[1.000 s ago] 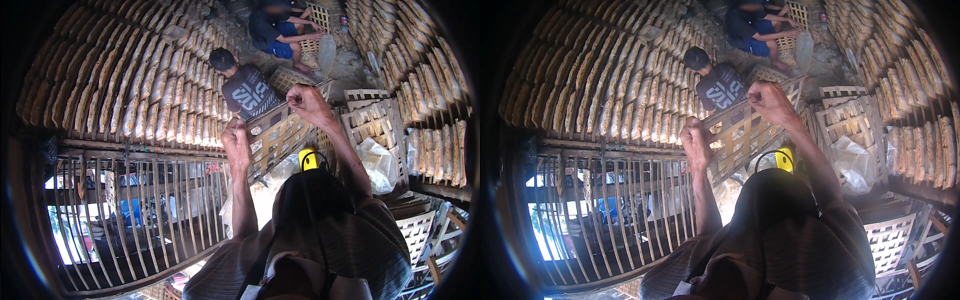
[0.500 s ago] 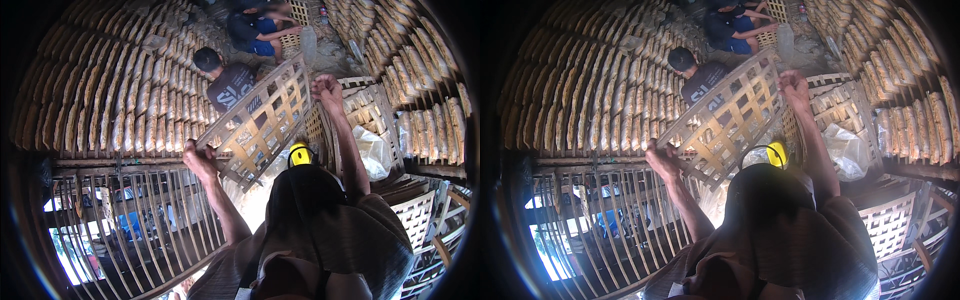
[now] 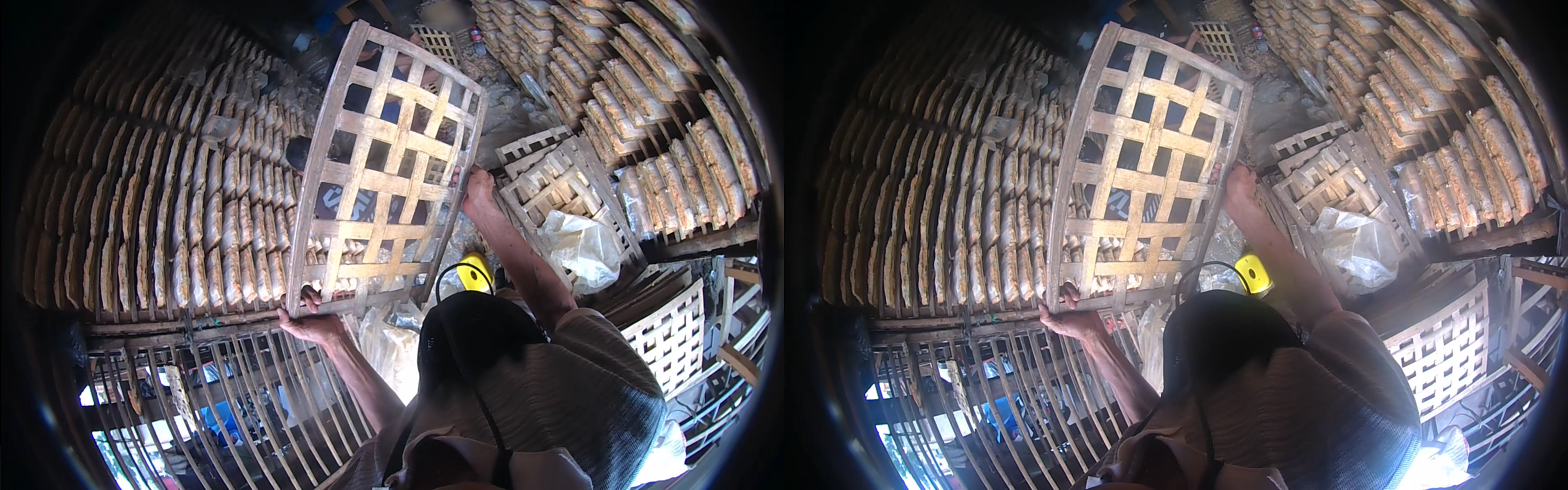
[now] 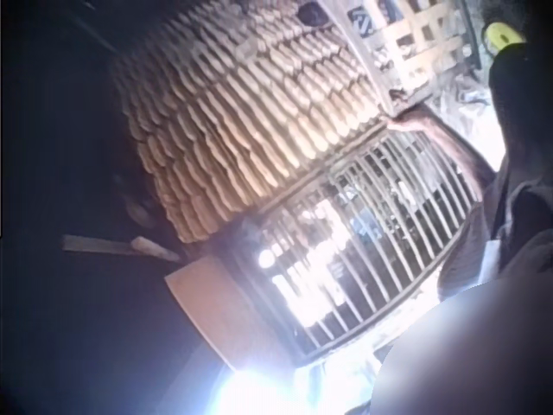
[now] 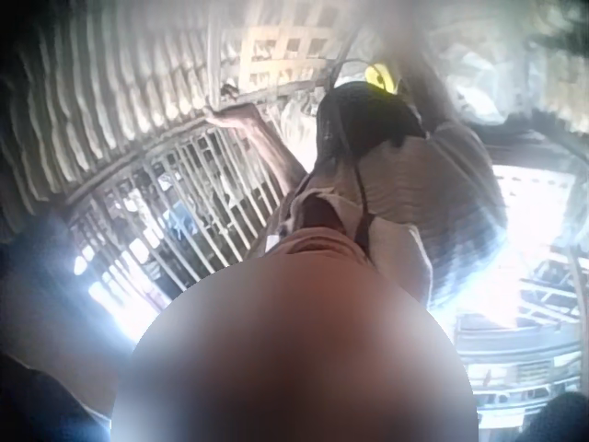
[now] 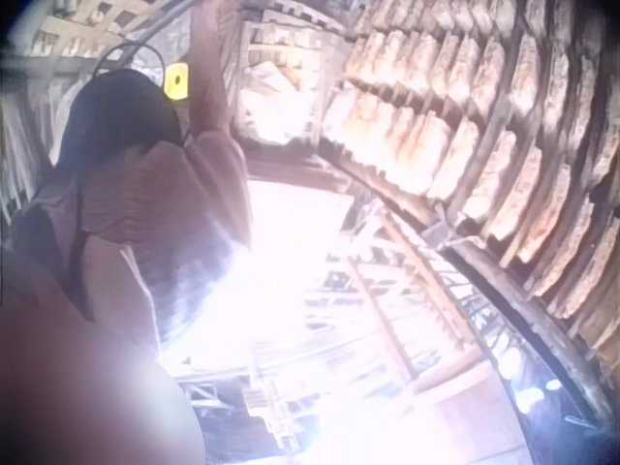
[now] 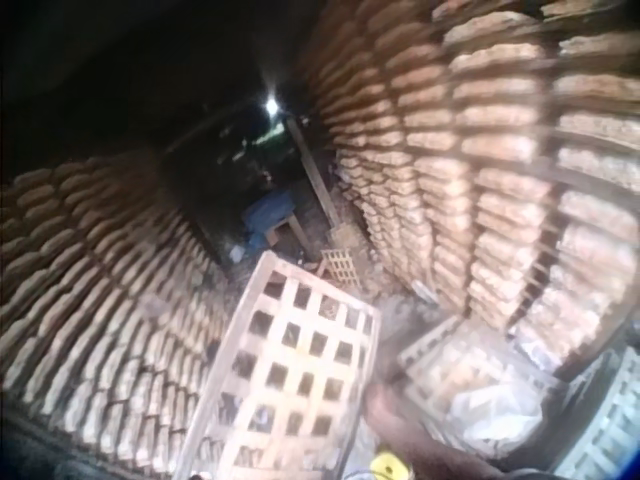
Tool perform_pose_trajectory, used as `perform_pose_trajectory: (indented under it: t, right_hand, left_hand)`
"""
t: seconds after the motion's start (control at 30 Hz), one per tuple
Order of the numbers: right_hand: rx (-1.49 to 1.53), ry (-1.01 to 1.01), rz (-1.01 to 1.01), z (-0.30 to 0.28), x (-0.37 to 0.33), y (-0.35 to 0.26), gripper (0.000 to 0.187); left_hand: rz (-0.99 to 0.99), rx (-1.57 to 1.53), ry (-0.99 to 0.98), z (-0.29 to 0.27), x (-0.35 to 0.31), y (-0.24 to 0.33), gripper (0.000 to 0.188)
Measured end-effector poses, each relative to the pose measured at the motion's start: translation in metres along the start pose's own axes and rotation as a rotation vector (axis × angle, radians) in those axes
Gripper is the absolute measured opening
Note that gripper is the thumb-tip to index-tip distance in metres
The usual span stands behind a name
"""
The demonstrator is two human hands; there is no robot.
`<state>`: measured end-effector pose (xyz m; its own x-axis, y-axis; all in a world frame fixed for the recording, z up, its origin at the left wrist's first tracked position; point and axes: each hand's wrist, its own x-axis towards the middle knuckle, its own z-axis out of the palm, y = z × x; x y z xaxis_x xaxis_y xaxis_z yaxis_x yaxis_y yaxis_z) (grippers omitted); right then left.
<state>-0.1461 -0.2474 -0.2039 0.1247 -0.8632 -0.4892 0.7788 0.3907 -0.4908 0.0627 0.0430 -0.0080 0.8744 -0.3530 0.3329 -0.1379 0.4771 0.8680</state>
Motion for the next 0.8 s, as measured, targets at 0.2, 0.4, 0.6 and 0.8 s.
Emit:
perform_pose_trajectory:
  t: [0.2, 0.4, 0.6, 0.8]
  right_hand:
    - [0.038, 0.196, -0.225, 0.032, 0.007, -0.04, 0.02]
    - [-0.167, 0.246, -0.364, 0.021, 0.005, -0.058, 0.017]
    - [-0.146, 0.135, -0.347, 0.01, 0.003, -0.051, 0.015]
    - [-0.243, -0.054, -0.317, 0.016, -0.01, -0.043, 0.017]
  left_hand:
    - [-0.5, 0.208, -0.403, -0.093, 0.011, -0.018, 0.067]
    - [-0.26, 0.674, -0.603, 0.001, 0.004, -0.033, 0.063]
    - [-0.337, 0.519, -0.663, 0.054, 0.036, -0.052, 0.035]
    - [-0.268, 0.48, -0.406, 0.075, 0.016, -0.031, 0.044]
